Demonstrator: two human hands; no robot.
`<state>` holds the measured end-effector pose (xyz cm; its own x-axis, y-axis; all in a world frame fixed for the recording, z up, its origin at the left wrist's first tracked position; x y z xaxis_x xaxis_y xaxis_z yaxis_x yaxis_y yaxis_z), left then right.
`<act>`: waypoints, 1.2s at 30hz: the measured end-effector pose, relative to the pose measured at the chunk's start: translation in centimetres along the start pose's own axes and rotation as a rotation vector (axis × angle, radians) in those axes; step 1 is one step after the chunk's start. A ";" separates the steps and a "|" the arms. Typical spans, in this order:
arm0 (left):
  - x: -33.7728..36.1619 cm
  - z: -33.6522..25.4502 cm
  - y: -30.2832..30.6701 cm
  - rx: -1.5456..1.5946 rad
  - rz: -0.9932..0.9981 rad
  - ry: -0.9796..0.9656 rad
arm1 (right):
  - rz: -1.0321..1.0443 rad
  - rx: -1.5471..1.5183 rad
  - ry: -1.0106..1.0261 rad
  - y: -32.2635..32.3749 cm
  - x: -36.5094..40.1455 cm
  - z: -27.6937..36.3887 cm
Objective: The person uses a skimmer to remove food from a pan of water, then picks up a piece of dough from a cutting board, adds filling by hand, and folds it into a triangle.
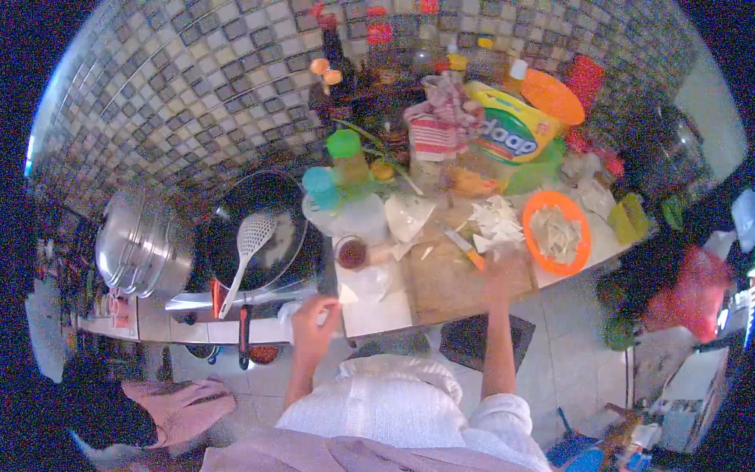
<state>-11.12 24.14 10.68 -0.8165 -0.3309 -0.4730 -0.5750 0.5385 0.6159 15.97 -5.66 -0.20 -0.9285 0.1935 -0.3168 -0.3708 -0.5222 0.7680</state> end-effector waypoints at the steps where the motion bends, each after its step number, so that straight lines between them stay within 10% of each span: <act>1: 0.0 0.6 1.7 0.002 -0.031 0.022 | 0.002 0.107 -0.014 -0.9 -0.3 -0.8; 16: 1.0 11.9 24.1 -0.417 -0.323 0.065 | 0.138 -0.403 -0.072 8.2 2.1 12.9; 24: -3.6 17.8 17.3 -0.422 -0.002 -0.154 | 0.771 -0.668 0.223 2.3 16.0 32.8; 36: -4.6 22.0 12.0 -0.676 0.254 -0.356 | 0.793 -0.363 0.434 -11.9 23.7 41.2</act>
<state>-13.14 49.18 6.40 -0.9269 0.0674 -0.3692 -0.3731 -0.0594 0.9259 -2.36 39.33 6.07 -0.7925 -0.6097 -0.0152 0.4545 -0.6070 0.6519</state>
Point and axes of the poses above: each hand's wrist, its own x-axis away from the middle knuckle, its own y-axis out of the back of the hand, z = x × y, the point moved 10 cm from there along -x, towards the middle knuckle, and after that the axes turned 15 degrees about -y, right-handed, at the moved point
